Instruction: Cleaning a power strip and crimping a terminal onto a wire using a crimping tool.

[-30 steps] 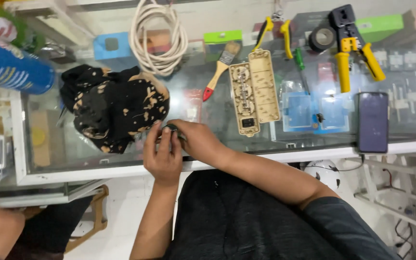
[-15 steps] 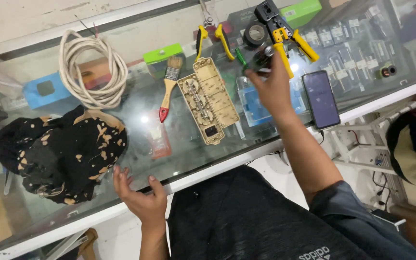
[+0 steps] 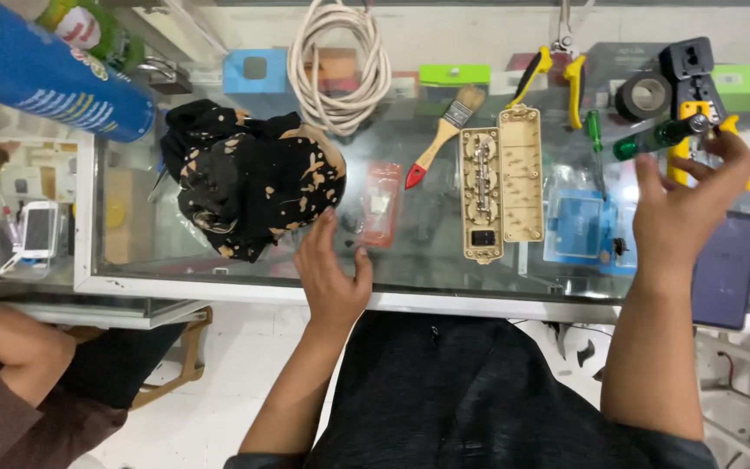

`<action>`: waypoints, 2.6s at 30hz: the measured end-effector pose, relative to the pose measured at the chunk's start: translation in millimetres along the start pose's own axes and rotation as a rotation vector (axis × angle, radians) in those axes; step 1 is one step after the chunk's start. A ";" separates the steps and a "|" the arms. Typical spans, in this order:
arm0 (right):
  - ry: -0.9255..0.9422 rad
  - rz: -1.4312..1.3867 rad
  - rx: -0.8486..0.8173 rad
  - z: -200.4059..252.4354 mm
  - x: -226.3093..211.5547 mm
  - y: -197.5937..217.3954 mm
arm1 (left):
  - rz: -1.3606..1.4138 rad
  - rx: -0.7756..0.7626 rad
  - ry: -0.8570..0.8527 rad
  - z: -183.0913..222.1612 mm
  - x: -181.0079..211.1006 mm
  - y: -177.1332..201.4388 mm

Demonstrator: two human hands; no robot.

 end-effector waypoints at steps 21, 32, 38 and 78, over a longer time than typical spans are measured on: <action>0.037 -0.439 -0.436 108.6 -0.5 61.8 | -0.300 -0.168 0.034 -181.6 51.9 -95.2; -0.080 -0.733 -0.722 74.1 -30.6 27.3 | -0.075 -0.111 0.031 37.4 108.8 -22.1; -0.219 -0.746 -0.882 73.1 -52.3 -5.9 | -0.092 -0.355 0.124 71.9 106.0 -19.5; -0.279 -0.979 -0.558 161.2 -100.9 -112.8 | 0.788 -0.461 0.066 8.5 33.9 29.3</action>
Point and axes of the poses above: each hand's wrist, its own z-axis away from the middle knuckle, its own y-axis out of the back of the hand, x = y × z, the point moved 1 cm from there along -z, towards the middle knuckle, and after that the axes turned 9 degrees about y, right-handed, at the moved point
